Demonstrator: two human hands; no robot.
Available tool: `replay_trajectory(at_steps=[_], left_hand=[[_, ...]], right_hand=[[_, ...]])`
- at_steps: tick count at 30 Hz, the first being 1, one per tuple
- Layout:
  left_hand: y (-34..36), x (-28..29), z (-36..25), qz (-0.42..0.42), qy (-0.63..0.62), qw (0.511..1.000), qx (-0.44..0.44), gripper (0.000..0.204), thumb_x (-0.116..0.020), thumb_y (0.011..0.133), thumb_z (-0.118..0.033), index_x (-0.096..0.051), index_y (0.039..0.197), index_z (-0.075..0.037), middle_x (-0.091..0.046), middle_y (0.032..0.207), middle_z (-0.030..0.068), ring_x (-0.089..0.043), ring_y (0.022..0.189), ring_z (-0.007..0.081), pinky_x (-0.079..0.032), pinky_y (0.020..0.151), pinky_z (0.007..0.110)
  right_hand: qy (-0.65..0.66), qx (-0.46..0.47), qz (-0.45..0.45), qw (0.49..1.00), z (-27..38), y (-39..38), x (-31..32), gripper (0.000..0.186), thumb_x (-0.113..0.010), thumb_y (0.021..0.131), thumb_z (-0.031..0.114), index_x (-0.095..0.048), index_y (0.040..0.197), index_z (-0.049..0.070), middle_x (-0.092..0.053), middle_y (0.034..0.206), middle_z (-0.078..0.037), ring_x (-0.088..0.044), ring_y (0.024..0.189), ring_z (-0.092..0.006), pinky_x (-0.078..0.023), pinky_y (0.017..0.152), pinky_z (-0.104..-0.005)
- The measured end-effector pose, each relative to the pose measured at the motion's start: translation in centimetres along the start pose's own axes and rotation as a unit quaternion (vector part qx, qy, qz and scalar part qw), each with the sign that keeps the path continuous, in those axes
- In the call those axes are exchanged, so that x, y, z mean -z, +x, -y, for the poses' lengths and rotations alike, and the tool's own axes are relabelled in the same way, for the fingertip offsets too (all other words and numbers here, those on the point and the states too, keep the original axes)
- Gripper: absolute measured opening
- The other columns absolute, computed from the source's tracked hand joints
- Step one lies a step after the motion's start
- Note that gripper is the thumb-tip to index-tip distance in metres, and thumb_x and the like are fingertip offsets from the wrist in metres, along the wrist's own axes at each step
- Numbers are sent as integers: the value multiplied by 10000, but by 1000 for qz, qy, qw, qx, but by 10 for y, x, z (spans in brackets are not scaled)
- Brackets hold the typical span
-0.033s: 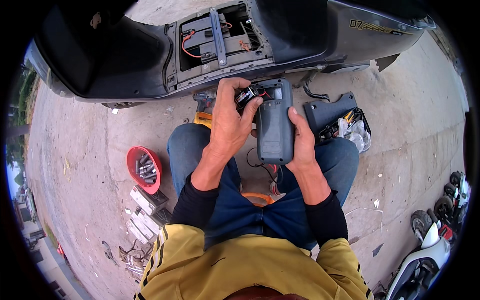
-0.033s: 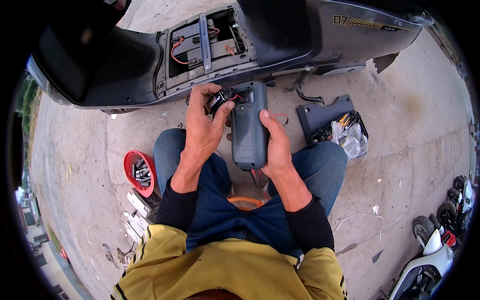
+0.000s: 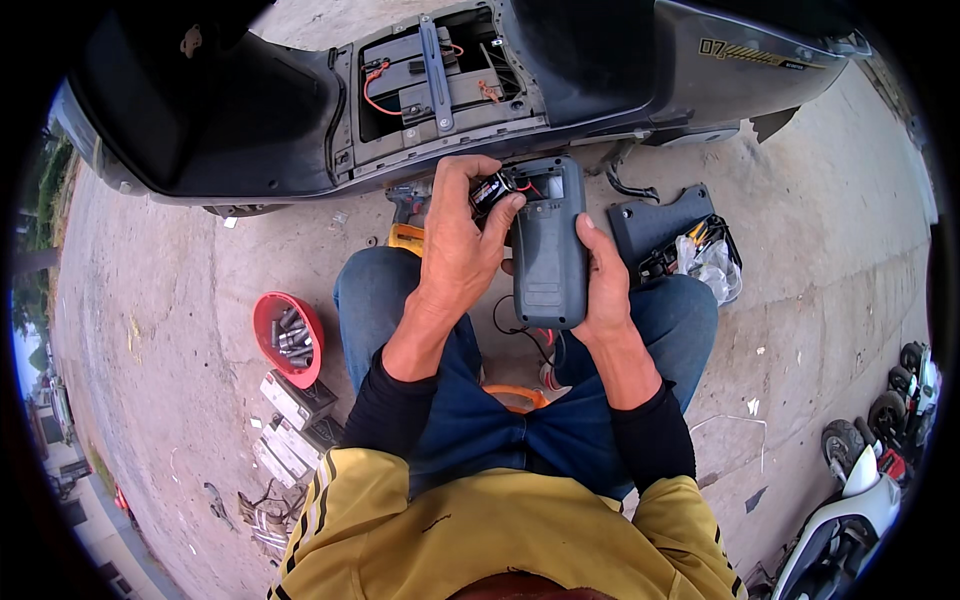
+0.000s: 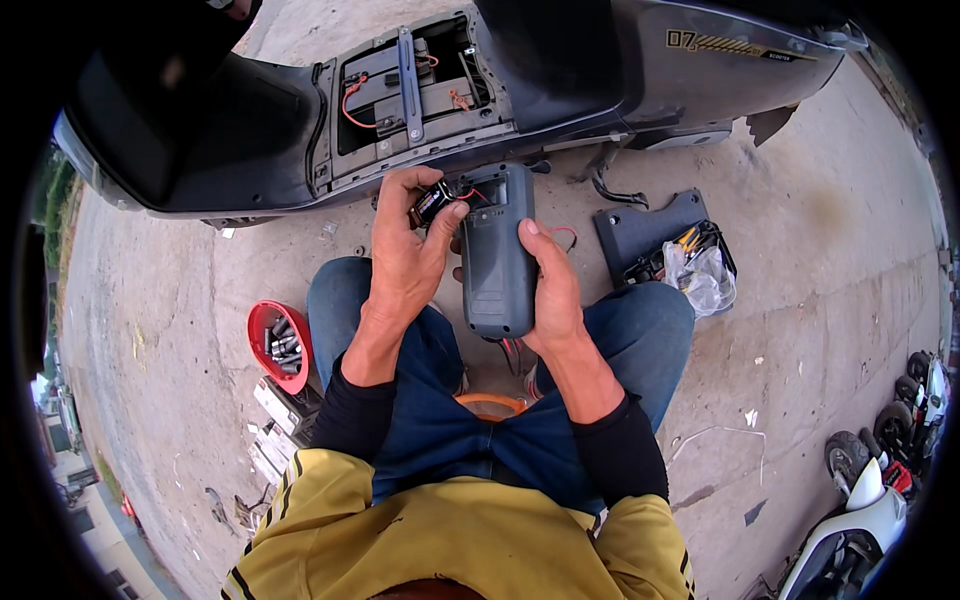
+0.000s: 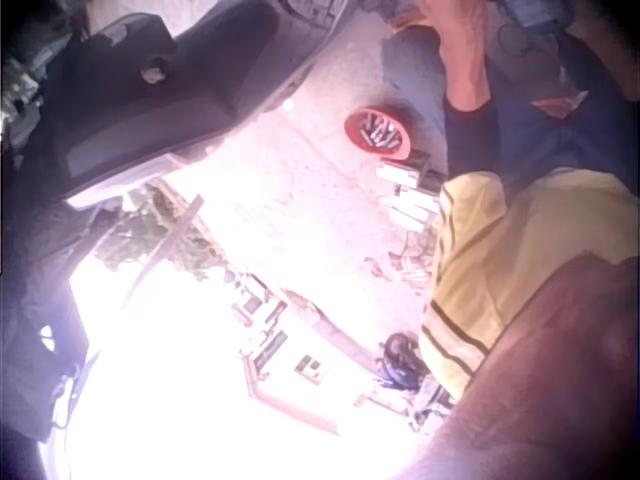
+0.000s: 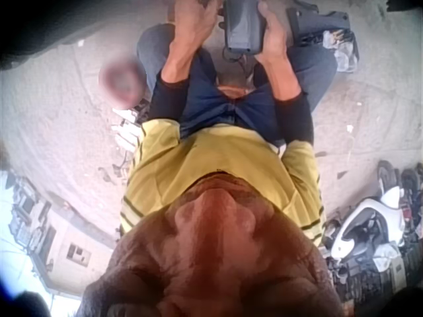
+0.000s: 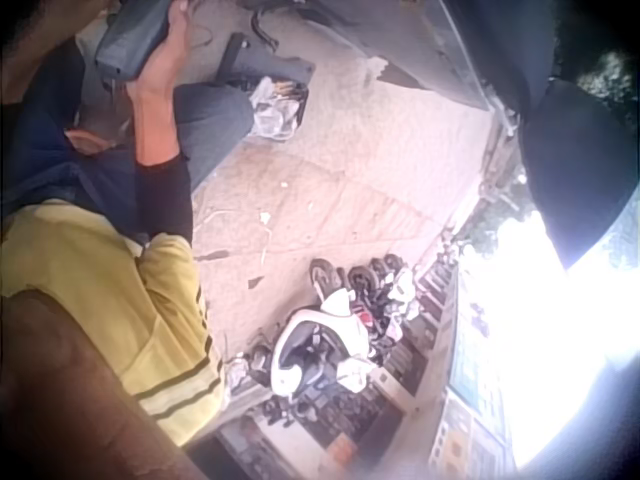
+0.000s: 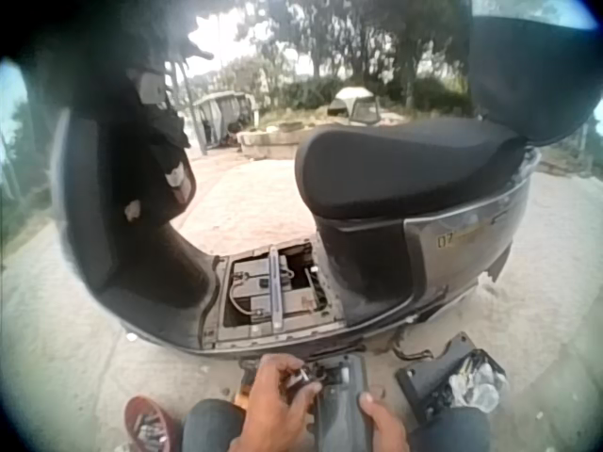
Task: The person sits in front of a scooter with the seat compartment open and uses a multimeter to test a small battery. They insert the battery into the multimeter, adjust settings, and then use the multimeter probes to test the scooter's battery terminals.
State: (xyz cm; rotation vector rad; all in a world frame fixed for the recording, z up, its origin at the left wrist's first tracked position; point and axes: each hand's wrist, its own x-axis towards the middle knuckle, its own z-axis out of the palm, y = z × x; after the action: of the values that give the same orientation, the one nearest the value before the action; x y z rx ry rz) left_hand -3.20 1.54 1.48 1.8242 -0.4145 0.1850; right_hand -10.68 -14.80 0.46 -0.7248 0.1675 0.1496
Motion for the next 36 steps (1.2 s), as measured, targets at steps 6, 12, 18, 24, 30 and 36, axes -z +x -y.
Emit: replay_trajectory(at_steps=[6, 12, 18, 24, 30, 36], left_hand=[[1, 1, 0, 1, 30, 999, -43, 351, -765, 1007, -65, -606, 1315, -6, -614, 1218, 157, -683, 1032, 315, -567, 889, 422], [1, 2, -2, 11, 8, 1000, -5, 293, -721, 1051, -96, -626, 1311, 1, -653, 1171, 157, -685, 989, 297, -560, 874, 385], [1, 3, -4, 10, 34, 999, -13, 257, -675, 1097, -150, -650, 1302, 2, -711, 1123, 150, -695, 955, 290, -559, 868, 378], [0, 2, -3, 21, 6, 999, 35, 299, -643, 1126, -218, -652, 1320, 10, -719, 1129, 157, -698, 953, 286, -562, 860, 390], [1, 3, -11, 35, -41, 998, 37, 257, -614, 1105, -85, -654, 1341, 10, -653, 1199, 161, -681, 965, 297, -556, 890, 381], [3, 0, 3, 1, 5, 999, -53, 305, -644, 1043, 0, -658, 1347, 15, -631, 1229, 131, -663, 1042, 234, -551, 933, 347]], right_hand=[[9, 4, -25, 1000, 0, 0, -6, 535, -451, 1133, 404, -545, 1464, -6, -730, 1234, -216, -781, 983, -292, -654, 838, -381], [12, 0, -26, 1000, -1, 0, -7, 530, -436, 1140, 390, -522, 1486, -3, -724, 1245, -223, -778, 996, -292, -653, 859, -391], [8, -4, -15, 1000, 1, 1, -6, 537, -433, 1146, 395, -508, 1498, -2, -718, 1256, -228, -773, 1015, -290, -648, 883, -396], [10, -7, -3, 1000, 0, 1, -4, 542, -432, 1146, 397, -500, 1504, -5, -719, 1260, -224, -771, 1020, -289, -647, 889, -400], [7, 12, -16, 1000, -1, 1, -5, 528, -471, 1137, 385, -504, 1498, 2, -718, 1257, -195, -765, 1025, -260, -652, 881, -386], [-97, 38, -33, 994, -1, 0, -5, 546, -487, 1135, 397, -541, 1494, -11, -713, 1280, -179, -754, 1078, -256, -634, 926, -389]])
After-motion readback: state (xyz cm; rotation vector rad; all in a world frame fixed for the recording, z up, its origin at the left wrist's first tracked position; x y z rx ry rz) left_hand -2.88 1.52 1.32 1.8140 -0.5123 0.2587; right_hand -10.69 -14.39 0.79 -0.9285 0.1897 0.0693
